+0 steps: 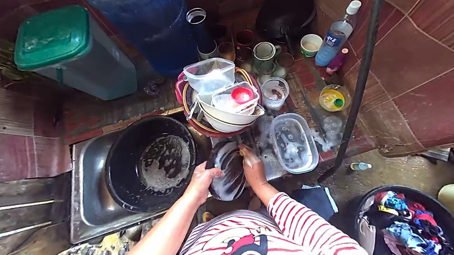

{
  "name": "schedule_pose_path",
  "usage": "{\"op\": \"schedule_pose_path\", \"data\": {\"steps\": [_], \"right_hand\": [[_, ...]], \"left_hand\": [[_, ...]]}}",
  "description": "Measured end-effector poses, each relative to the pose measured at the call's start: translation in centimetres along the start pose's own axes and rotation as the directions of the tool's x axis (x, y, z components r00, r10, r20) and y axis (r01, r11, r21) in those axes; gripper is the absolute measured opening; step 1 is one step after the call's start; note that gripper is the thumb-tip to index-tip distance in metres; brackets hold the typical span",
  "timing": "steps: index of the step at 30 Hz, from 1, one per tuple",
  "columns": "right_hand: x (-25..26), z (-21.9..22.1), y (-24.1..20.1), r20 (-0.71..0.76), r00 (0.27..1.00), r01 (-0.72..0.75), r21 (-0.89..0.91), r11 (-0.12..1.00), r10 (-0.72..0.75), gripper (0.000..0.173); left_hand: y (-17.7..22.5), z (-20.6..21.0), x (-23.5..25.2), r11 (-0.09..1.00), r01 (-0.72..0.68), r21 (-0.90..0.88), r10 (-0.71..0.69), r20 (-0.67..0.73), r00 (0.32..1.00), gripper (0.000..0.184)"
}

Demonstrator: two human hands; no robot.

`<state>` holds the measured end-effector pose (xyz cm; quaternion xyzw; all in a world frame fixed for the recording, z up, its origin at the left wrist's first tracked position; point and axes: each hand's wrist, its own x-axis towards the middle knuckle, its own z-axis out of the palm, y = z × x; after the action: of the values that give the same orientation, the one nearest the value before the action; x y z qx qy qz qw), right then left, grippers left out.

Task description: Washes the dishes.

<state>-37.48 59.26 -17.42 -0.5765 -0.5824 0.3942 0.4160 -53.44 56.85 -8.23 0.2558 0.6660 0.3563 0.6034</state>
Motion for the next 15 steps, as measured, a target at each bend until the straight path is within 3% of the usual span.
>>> {"op": "schedule_pose_path", "data": {"steps": [3, 5, 7, 9, 12, 14, 15], "right_hand": [[0.3, 0.0, -3.7, -0.119, 0.954, 0.288, 0.116, 0.950, -0.275, 0.031], [-0.1, -0.3, -5.6, -0.052, 0.866, 0.500, 0.073, 0.863, -0.497, 0.025], [0.3, -0.6, -6.0, -0.009, 0.811, 0.585, -0.005, 0.811, -0.585, 0.019], [1.4, -1.5, -5.0, -0.061, 0.886, 0.460, -0.021, 0.888, -0.460, 0.021], [2.5, -2.4, -2.7, -0.169, 0.982, 0.103, 0.083, 0.991, -0.088, 0.023], [2.1, -2.5, -0.4, -0.146, 0.971, -0.162, 0.194, 0.968, 0.192, 0.026], [1.6, -2.4, 0.5, -0.114, 0.931, -0.304, 0.291, 0.907, 0.348, 0.028]], "left_hand": [[-0.1, 0.9, -0.3, 0.957, -0.122, 0.263, 0.096, 0.110, 0.989, 0.036], [0.2, 1.8, -0.5, 0.917, -0.210, 0.339, 0.157, 0.177, 0.972, 0.034], [0.1, 2.1, -0.6, 0.877, -0.288, 0.384, 0.210, 0.233, 0.950, 0.036], [0.3, 2.2, -0.8, 0.845, -0.311, 0.435, 0.193, 0.294, 0.936, 0.044], [0.2, 2.3, -1.3, 0.840, -0.331, 0.429, 0.201, 0.322, 0.925, 0.052], [-0.4, 1.7, -1.4, 0.829, -0.382, 0.407, 0.250, 0.341, 0.906, 0.053], [-0.8, 1.2, -1.4, 0.816, -0.417, 0.401, 0.279, 0.359, 0.891, 0.054]]}}
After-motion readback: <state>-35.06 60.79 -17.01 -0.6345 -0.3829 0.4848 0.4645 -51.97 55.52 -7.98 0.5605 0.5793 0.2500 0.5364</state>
